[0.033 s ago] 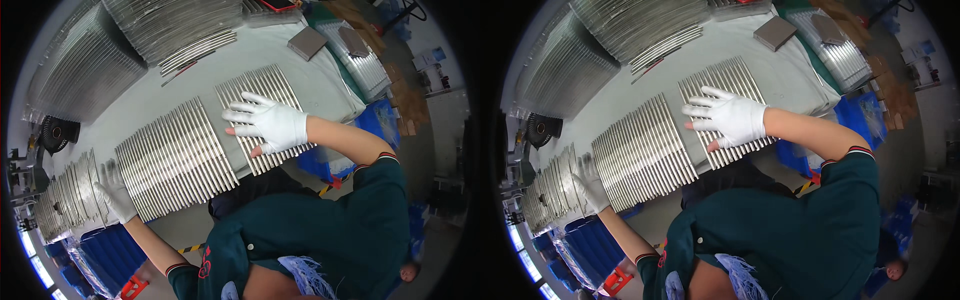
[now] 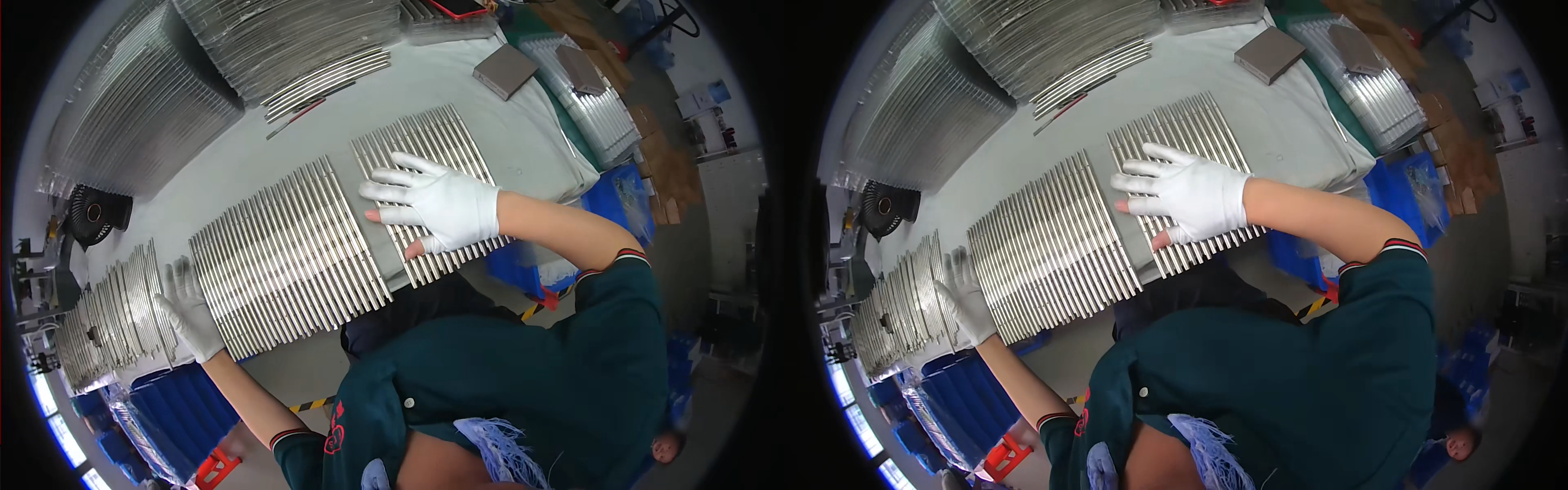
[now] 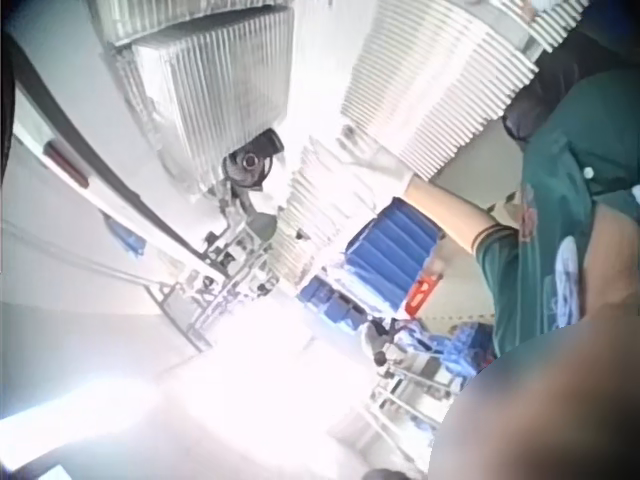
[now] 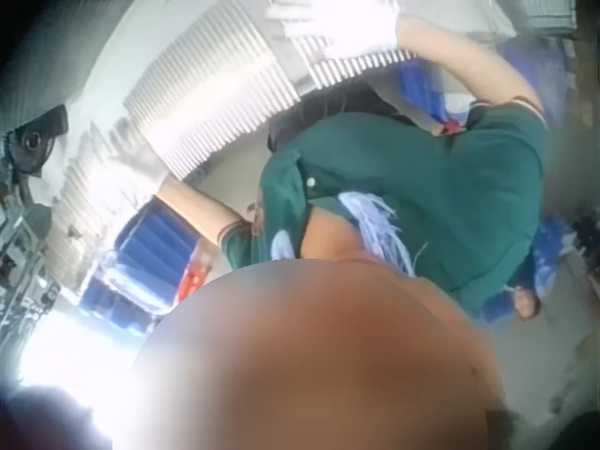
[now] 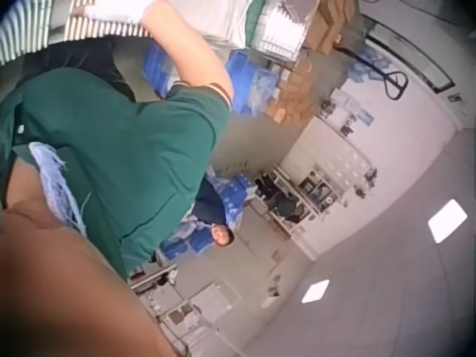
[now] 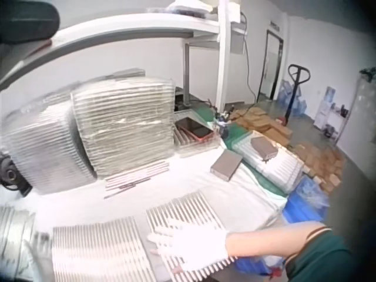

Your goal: Inspecting and aligning small metal rods on a workbench.

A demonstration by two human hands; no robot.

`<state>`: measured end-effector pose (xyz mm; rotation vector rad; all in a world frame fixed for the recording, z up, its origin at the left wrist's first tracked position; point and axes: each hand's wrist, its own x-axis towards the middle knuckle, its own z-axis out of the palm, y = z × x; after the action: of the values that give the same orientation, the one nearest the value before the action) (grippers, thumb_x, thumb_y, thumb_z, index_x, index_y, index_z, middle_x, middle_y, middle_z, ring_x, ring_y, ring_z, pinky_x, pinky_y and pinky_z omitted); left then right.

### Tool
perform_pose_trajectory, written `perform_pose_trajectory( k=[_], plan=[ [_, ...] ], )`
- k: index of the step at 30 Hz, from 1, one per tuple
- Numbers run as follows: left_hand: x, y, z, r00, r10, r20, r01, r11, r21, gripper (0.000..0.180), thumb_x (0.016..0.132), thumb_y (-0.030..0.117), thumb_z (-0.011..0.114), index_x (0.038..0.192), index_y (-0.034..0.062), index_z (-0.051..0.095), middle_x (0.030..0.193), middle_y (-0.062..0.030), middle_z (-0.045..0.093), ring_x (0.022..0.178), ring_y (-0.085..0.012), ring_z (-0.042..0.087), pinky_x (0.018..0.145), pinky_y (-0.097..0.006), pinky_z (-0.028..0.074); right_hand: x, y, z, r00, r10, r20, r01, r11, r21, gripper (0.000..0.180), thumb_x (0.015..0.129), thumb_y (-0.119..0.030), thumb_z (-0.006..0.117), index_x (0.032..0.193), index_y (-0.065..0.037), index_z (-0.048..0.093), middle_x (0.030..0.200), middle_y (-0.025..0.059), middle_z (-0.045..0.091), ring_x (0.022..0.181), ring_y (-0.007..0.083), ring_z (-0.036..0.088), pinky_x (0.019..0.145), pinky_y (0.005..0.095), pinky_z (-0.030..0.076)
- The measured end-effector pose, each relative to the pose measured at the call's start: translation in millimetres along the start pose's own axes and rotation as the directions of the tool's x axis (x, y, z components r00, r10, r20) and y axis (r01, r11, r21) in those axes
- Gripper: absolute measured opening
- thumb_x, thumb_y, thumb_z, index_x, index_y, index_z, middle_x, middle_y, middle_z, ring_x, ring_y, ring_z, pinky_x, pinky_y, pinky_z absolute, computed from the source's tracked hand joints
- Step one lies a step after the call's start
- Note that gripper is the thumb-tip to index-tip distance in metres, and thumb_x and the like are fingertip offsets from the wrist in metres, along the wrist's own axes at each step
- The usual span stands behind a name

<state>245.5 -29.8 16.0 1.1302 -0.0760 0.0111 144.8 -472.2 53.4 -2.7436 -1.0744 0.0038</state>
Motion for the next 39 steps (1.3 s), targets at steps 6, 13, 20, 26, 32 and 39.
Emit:
perform_pose_trajectory(
  k=[6, 13, 20, 26, 32, 39],
  plan=[
    [0, 2, 0, 0.998, 0.014, -0.056, -0.010, 0.997, 0.078, 0.074, 0.096, 0.056, 0.039, 0.137, -0.0059, 0.036, 0.137, -0.0236, 0.043, 0.136, -0.0336, 0.035, 0.117, -0.040, 0.024, 7, -2, 3, 1.000, -0.006, -0.008, 0.006, 1.000, 0.010, 0.070, 0.089, -0.062, 0.042, 0.137, -0.011, 0.047, 0.148, 0.0114, 0.038, 0.139, 0.0288, 0.030, 0.117, 0.0473, 0.015],
    [2, 2, -10, 1.000, -0.003, -0.026, 0.004, 1.000, 0.026, 0.075, 0.096, 0.053, 0.042, 0.141, -0.0057, 0.031, 0.143, -0.0231, 0.037, 0.139, -0.0317, 0.030, 0.118, -0.041, 0.020, -35, 22, -19, 0.991, 0.064, 0.121, -0.063, 0.998, -0.010, 0.068, 0.087, -0.061, 0.045, 0.137, -0.016, 0.047, 0.148, 0.0109, 0.037, 0.139, 0.0296, 0.031, 0.117, 0.0473, 0.015],
    [-3, 3, -1, 1.000, -0.001, -0.017, 0.001, 0.999, 0.039, 0.072, 0.098, 0.051, 0.038, 0.143, -0.0041, 0.029, 0.144, -0.0221, 0.036, 0.140, -0.0309, 0.028, 0.119, -0.039, 0.017, -53, 33, -20, 0.994, 0.043, 0.102, -0.043, 0.999, -0.005, 0.069, 0.087, -0.062, 0.044, 0.135, -0.014, 0.049, 0.148, 0.0119, 0.038, 0.138, 0.0314, 0.032, 0.117, 0.0482, 0.015],
    [-1, 3, -5, 0.998, -0.040, -0.047, 0.038, 0.999, -0.027, 0.070, 0.099, 0.050, 0.037, 0.143, -0.0031, 0.029, 0.146, -0.0210, 0.034, 0.140, -0.0293, 0.027, 0.119, -0.039, 0.017, -5, 15, -2, 0.997, -0.071, -0.019, 0.072, 0.994, 0.087, 0.068, 0.094, -0.061, 0.031, 0.140, -0.013, 0.044, 0.148, 0.0139, 0.037, 0.139, 0.0297, 0.032, 0.116, 0.0481, 0.017],
    [2, 4, 1, 0.997, -0.030, -0.066, 0.028, 0.999, -0.020, 0.069, 0.098, 0.050, 0.040, 0.142, -0.0025, 0.032, 0.145, -0.0212, 0.036, 0.140, -0.0295, 0.028, 0.118, -0.039, 0.019, -1, 67, -15, 0.954, 0.155, -0.256, -0.158, 0.987, 0.008, 0.083, 0.088, -0.072, 0.019, 0.144, -0.015, 0.037, 0.147, 0.0141, 0.039, 0.138, 0.0315, 0.032, 0.116, 0.0482, 0.017],
    [0, 3, 1, 0.998, -0.025, -0.051, 0.026, 1.000, 0.001, 0.070, 0.099, 0.051, 0.037, 0.143, -0.0027, 0.031, 0.145, -0.0212, 0.035, 0.140, -0.0295, 0.027, 0.119, -0.039, 0.018, -5, 71, -5, 0.978, 0.167, -0.122, -0.191, 0.955, -0.226, 0.081, 0.087, -0.072, 0.023, 0.144, -0.016, 0.038, 0.148, 0.0121, 0.037, 0.139, 0.0281, 0.031, 0.117, 0.0475, 0.017]
  ],
)
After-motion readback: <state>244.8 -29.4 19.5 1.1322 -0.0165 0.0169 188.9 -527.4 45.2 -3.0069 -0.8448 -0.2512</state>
